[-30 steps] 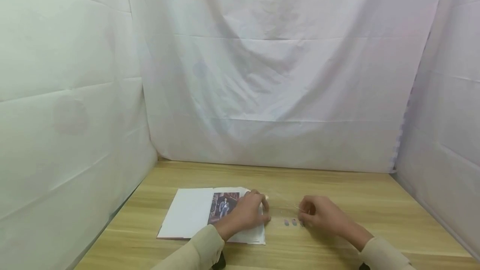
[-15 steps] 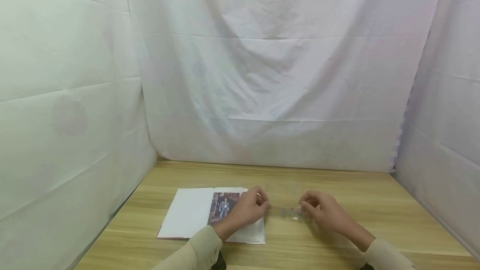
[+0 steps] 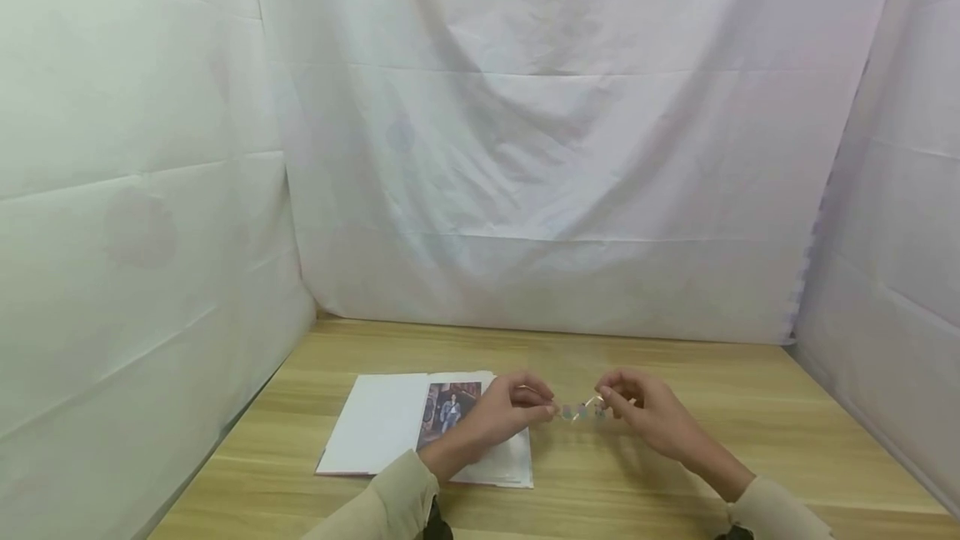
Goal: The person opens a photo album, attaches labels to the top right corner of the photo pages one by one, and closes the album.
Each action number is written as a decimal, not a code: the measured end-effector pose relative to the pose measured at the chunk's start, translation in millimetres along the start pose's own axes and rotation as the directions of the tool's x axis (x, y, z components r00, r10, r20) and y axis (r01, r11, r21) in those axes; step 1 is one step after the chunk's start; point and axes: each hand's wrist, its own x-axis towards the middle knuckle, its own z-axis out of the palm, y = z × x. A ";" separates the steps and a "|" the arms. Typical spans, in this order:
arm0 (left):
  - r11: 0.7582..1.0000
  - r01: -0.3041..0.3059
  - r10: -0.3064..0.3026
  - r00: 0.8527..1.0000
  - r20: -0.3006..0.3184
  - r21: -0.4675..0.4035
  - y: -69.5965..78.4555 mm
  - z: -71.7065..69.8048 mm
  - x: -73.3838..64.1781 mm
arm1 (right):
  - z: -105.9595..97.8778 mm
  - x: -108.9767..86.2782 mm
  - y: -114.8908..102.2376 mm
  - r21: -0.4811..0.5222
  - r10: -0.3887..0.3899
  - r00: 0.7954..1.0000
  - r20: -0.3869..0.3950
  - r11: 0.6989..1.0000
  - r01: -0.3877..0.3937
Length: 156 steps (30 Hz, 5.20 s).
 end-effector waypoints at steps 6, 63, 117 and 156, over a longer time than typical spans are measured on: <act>0.994 0.013 -0.008 0.999 0.046 -0.110 0.3 2.9 -1.4 | 0.2 -1.7 -4.3 0.038 -0.011 1.000 0.017 0.999 0.010; 0.996 -0.032 0.035 0.999 0.033 -0.082 4.6 7.4 -10.8 | 40.7 -7.4 -32.8 -0.492 -0.563 0.820 -0.107 0.747 0.448; 0.895 0.117 -0.106 0.993 -0.050 0.432 10.8 34.0 -21.2 | 33.2 -11.2 -20.0 -0.469 -0.442 0.893 -0.085 0.809 0.355; 0.692 -0.310 0.366 0.929 0.053 0.652 33.9 -4.7 -66.5 | 52.4 19.2 -39.2 -0.426 -0.422 0.906 -0.025 0.825 0.372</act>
